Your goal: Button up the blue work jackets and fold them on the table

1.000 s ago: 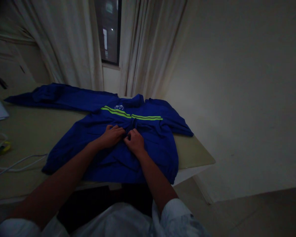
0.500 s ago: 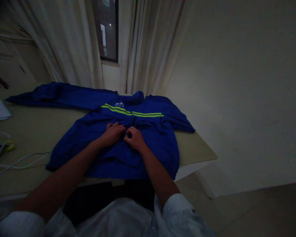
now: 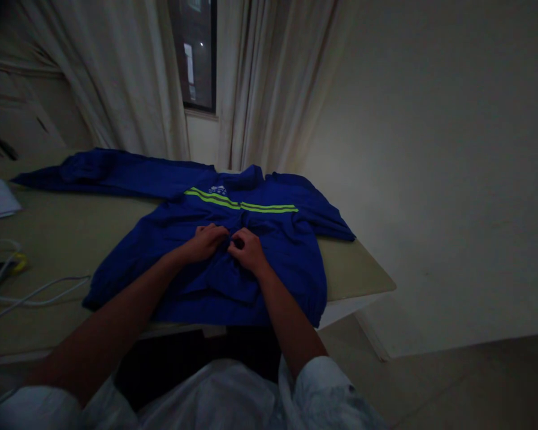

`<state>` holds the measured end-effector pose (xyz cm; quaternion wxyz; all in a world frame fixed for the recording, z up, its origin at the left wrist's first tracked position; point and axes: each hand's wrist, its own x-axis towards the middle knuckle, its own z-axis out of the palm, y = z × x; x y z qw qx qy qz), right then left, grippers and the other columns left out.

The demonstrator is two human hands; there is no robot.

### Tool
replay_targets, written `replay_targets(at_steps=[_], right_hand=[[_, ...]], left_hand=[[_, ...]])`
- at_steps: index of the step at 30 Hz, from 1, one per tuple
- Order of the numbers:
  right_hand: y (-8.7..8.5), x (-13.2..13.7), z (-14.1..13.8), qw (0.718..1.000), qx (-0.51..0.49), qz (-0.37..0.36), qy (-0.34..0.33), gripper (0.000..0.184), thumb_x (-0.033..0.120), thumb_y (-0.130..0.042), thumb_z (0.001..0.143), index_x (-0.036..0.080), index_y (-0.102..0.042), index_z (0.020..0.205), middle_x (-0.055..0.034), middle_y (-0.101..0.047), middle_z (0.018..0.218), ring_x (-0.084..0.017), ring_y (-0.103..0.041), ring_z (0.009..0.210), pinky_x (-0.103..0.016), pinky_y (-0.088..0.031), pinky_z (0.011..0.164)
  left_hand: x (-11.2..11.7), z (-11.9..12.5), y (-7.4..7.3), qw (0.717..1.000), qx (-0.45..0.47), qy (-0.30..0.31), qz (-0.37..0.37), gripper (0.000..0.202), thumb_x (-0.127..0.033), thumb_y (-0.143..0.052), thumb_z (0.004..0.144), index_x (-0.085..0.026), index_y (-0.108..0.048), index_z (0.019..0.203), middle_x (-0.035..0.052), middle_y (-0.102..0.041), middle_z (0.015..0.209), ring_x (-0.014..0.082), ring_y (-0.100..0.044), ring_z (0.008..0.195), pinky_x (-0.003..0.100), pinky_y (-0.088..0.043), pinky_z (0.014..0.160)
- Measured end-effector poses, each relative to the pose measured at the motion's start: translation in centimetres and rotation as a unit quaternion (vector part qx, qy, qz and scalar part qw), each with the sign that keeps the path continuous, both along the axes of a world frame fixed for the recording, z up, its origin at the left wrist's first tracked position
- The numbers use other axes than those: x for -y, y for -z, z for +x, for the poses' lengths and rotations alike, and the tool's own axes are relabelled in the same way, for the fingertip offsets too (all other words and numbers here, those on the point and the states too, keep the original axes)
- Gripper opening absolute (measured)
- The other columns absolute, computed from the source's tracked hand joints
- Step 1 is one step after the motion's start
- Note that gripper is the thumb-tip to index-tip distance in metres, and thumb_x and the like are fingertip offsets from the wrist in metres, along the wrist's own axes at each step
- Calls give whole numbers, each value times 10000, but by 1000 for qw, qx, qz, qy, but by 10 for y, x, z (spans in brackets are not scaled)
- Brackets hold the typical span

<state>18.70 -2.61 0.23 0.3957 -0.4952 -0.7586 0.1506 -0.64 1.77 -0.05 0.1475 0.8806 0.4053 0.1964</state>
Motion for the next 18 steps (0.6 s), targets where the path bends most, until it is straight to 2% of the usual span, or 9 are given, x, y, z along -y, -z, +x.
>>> replay_targets(at_steps=[6, 10, 14, 18], right_hand=[[2, -3, 6, 1000, 14, -1, 25, 57, 179, -656, 830, 199, -703, 855, 1, -633, 822, -147, -569, 731, -258, -455, 735], [1, -4, 12, 998, -37, -12, 44, 81, 265, -749, 837, 197, -735, 880, -1, -644, 821, -142, -571, 703, -258, -455, 694], [0, -4, 16, 998, -50, -31, 27, 82, 265, -780, 832, 195, -741, 845, 0, -655, 797, -144, -583, 707, -256, -453, 681], [0, -4, 17, 998, -44, -34, 14, 44, 226, -749, 855, 192, -733, 833, 2, -649, 802, -142, -597, 728, -253, -459, 691]], left_hand=[[-2, -3, 0, 1000, -9, 16, -4, 316, -221, -405, 1007, -264, -661, 1187, 59, -727, 1113, 250, -603, 1087, 406, -379, 925], [-5, -8, -2, 999, -15, 24, -14, 334, -224, -400, 1017, -266, -649, 1236, 61, -718, 1130, 246, -612, 1074, 384, -412, 907], [-8, -11, -2, 998, -26, 41, -37, 313, -246, -413, 1027, -263, -666, 1209, 51, -708, 1058, 234, -627, 1031, 356, -429, 894], [-6, -9, -2, 998, -34, 37, -27, 299, -244, -441, 1017, -264, -684, 1190, 52, -711, 1042, 236, -637, 1022, 353, -433, 888]])
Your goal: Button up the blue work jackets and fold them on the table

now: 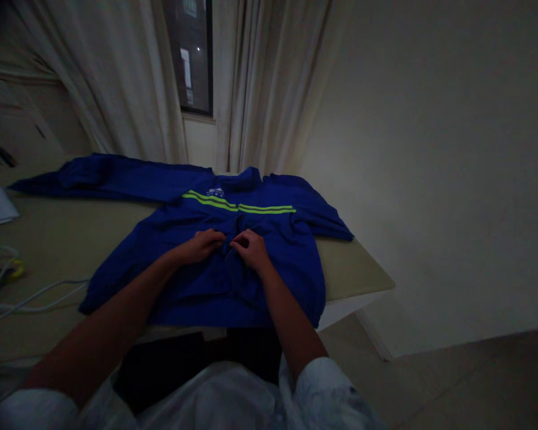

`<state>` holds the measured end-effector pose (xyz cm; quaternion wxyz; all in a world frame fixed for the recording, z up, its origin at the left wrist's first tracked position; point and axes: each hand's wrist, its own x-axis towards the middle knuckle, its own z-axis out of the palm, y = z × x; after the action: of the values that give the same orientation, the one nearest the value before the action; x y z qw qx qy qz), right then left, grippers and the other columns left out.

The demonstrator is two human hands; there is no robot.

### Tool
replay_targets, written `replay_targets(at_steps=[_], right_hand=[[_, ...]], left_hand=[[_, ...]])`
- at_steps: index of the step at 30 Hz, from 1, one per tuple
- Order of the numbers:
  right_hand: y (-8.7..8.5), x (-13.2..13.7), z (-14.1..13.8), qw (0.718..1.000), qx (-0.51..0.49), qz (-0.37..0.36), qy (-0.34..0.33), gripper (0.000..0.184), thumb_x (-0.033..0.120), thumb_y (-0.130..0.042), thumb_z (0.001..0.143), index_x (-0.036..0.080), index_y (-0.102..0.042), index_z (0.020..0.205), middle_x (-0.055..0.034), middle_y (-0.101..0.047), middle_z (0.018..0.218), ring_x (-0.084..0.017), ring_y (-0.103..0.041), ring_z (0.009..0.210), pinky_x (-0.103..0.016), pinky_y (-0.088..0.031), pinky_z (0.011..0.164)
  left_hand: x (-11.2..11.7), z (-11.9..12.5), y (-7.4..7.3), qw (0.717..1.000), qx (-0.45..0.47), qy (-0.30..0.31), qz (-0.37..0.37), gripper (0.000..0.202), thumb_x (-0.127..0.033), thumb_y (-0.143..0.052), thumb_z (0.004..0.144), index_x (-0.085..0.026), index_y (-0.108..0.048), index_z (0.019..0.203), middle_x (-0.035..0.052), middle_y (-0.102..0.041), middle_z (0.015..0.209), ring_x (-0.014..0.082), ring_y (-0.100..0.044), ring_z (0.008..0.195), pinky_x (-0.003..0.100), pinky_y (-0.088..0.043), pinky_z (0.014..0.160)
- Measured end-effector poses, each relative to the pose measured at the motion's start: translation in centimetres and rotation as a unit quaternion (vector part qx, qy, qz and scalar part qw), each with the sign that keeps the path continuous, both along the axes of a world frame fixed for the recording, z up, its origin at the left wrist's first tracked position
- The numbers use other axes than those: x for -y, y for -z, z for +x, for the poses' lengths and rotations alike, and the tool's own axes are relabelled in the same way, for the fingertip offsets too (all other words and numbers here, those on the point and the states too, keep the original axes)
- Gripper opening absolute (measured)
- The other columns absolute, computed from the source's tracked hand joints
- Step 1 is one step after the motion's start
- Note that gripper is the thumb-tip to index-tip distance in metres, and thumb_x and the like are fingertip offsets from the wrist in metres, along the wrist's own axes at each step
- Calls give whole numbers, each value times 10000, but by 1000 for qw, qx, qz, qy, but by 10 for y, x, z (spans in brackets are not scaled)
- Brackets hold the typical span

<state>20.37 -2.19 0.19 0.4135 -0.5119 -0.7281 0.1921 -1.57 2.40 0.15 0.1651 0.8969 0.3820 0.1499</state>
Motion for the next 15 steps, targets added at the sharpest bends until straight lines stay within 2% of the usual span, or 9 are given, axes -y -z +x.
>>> replay_targets(at_steps=[8, 11, 15], right_hand=[[0, 4, -7, 999, 22, -1, -37, 90, 246, -755, 850, 191, -684, 843, 1, -635, 838, -141, -595, 745, -244, -463, 689], [-3, 4, -8, 999, 36, 16, -19, 70, 189, -718, 825, 194, -650, 842, 1, -629, 858, -150, -597, 787, -252, -457, 734], [-7, 3, -1, 999, 11, 24, 43, 74, 140, -652, 819, 194, -602, 815, 12, -625, 804, -153, -601, 756, -255, -440, 717]], left_hand=[[8, 8, -4, 999, -32, -7, 26, 281, -186, -462, 965, -235, -738, 983, 79, -756, 1002, 260, -659, 1029, 407, -413, 909], [7, 3, -11, 1000, -10, 18, -1, 282, -233, -499, 963, -254, -757, 1072, 63, -773, 1041, 246, -672, 1018, 380, -436, 919], [16, -8, -26, 992, 22, 93, -84, 302, -289, -539, 954, -268, -774, 1142, 33, -791, 1070, 226, -690, 1008, 325, -467, 917]])
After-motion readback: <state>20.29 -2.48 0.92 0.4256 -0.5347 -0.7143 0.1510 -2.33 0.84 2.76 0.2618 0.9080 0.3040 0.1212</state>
